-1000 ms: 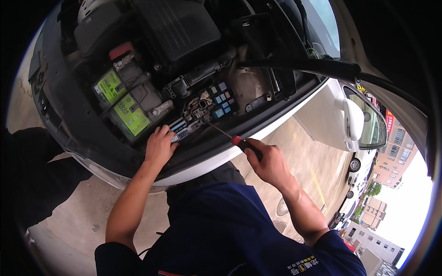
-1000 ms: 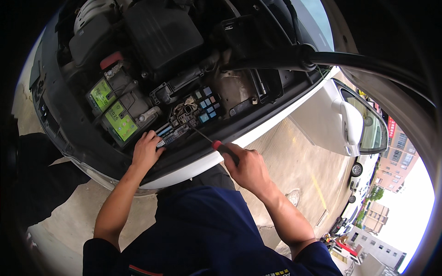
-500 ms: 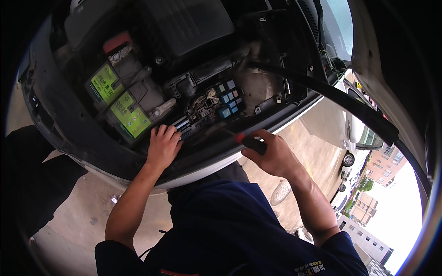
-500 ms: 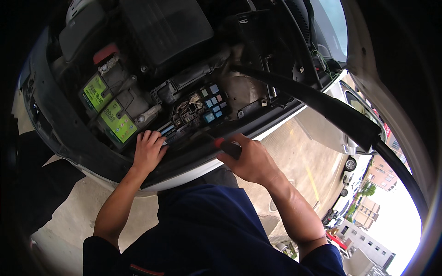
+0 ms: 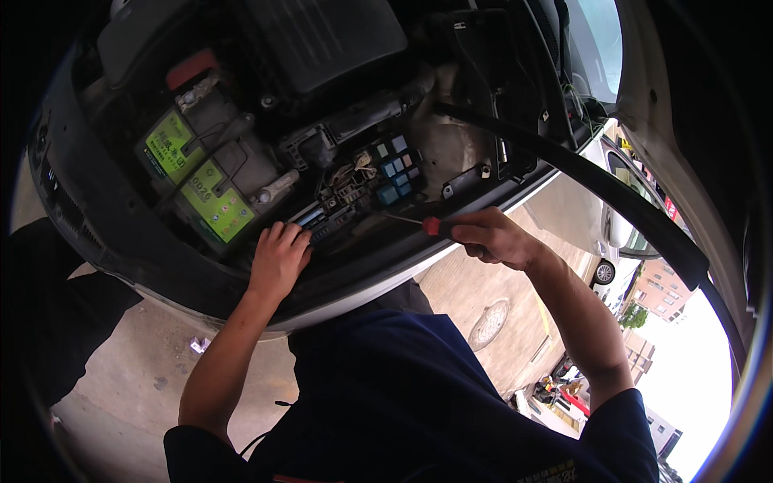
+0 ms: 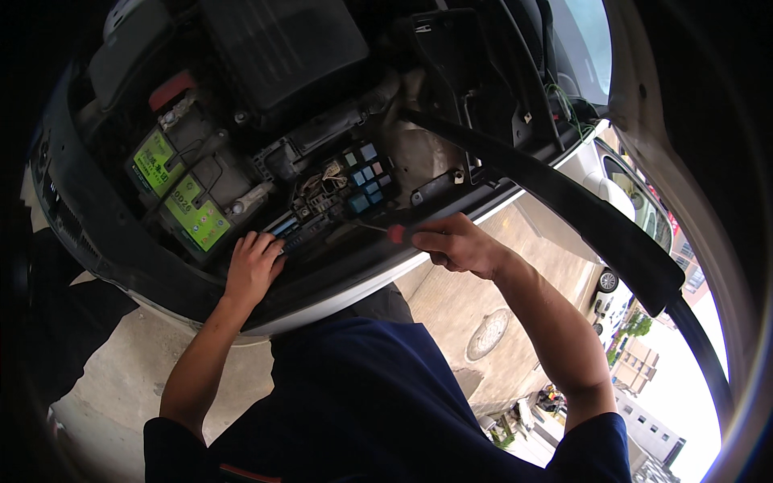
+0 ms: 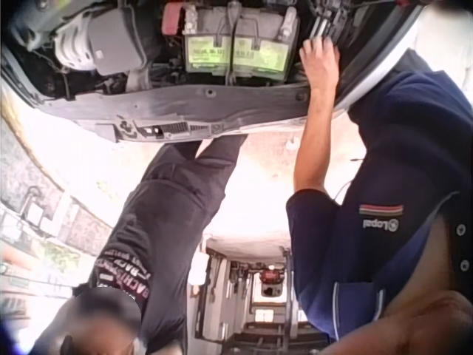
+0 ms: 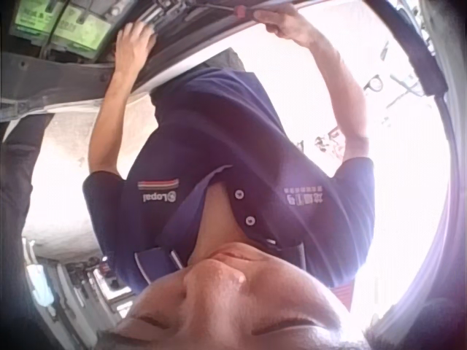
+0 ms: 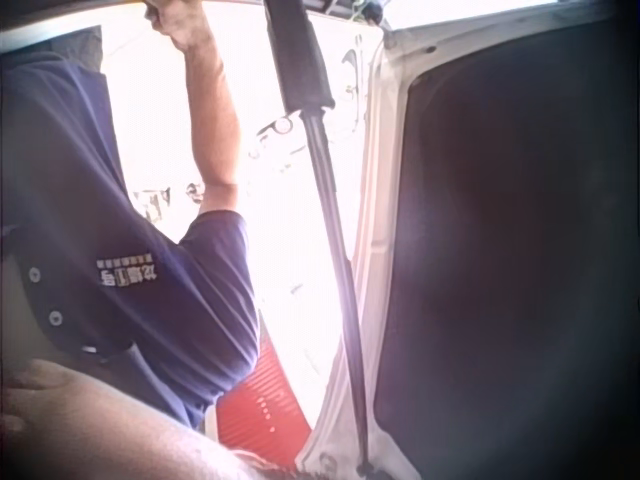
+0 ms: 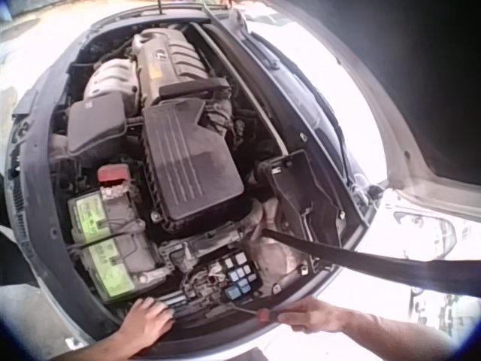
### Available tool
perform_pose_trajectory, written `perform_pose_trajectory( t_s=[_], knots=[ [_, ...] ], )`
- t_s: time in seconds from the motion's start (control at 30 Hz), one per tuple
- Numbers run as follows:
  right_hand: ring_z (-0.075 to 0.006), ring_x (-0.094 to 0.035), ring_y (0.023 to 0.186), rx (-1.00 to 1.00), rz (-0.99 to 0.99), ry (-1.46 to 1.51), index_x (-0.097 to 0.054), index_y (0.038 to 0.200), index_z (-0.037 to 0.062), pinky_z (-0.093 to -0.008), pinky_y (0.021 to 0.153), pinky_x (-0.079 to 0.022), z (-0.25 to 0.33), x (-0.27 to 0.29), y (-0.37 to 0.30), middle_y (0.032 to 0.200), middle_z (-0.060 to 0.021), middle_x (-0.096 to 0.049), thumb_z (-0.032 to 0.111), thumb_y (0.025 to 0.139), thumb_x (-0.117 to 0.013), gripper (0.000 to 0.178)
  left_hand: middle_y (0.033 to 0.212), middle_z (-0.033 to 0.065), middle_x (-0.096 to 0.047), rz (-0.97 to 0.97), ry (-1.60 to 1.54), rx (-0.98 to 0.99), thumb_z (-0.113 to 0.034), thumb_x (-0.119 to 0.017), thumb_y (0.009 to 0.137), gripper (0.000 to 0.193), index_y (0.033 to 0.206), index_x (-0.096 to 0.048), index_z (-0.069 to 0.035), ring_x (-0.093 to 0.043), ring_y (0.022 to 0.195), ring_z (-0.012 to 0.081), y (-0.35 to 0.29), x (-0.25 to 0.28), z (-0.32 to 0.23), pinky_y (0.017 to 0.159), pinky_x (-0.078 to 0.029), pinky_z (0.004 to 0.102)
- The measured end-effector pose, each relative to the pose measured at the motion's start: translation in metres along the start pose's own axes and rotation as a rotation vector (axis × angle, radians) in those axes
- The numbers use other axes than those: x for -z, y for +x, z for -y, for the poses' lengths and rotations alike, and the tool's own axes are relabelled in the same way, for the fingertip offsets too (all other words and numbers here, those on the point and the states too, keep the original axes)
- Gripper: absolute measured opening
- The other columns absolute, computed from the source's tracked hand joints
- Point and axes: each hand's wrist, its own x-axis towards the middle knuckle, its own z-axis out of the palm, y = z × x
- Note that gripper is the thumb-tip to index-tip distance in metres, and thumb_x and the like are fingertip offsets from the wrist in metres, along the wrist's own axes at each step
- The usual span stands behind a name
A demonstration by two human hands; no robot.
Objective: The person unclips and pries a vehicle fuse box casing using a screwdriver, then unplugs wire harness connectors and removes the assembly by hand.
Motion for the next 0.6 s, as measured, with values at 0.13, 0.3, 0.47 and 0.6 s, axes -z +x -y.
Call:
perform_pose_trajectory(
  t_s=[0.13,0.3,0.47,0.6],
  knots=[
    [-0.0056,-0.04,0.053,0.019,0.013,-0.013,-0.065,0.122,-0.005,-0.0226,0.043,-0.03,-0.004,0.006,0.004,0.065,0.002,-0.045,0.02,0.096,-0.066,0.036,0.107,0.0064,-0.058,0.032,0.037,-0.003,-0.012,-0.079,0.077,0.032,0.106,-0.07,-0.004,-0.055,0.103,0.0257,0.004,0.007,-0.002,0.088,-0.046,0.039],
    [-0.0042,-0.039,0.05,0.052,0.025,-0.014,-0.064,0.122,-0.0044,-0.0211,0.042,-0.028,-0.01,0.01,0.008,0.065,0.0007,-0.047,0.023,0.098,-0.064,0.037,0.104,0.0073,-0.058,0.038,0.082,-0.003,-0.013,-0.079,0.076,0.032,0.105,-0.069,-0.002,-0.055,0.102,0.0259,0.002,0.001,-0.002,0.087,-0.046,0.0388],
    [-0.0038,-0.039,0.051,0.043,0.051,-0.018,-0.062,0.126,-0.0052,-0.0209,0.043,-0.029,-0.011,0.015,0.008,0.066,0.0011,-0.047,0.023,0.097,-0.065,0.041,0.101,0.008,-0.059,-0.007,0.052,-0.041,-0.011,-0.079,0.076,0.031,0.104,-0.069,-0.002,-0.056,0.099,0.0257,0.003,-0.001,0.0,0.087,-0.045,0.0389],
    [-0.0053,-0.04,0.052,0.064,0.04,-0.001,-0.066,0.122,-0.0066,-0.0229,0.044,-0.031,-0.007,0.01,0.005,0.064,0.0025,-0.046,0.021,0.094,-0.067,0.039,0.101,0.0082,-0.059,-0.034,0.037,-0.053,-0.011,-0.079,0.076,0.031,0.103,-0.069,-0.002,-0.057,0.1,0.0259,0.0,-0.006,0.005,0.088,-0.046,0.0393]
  ],
)
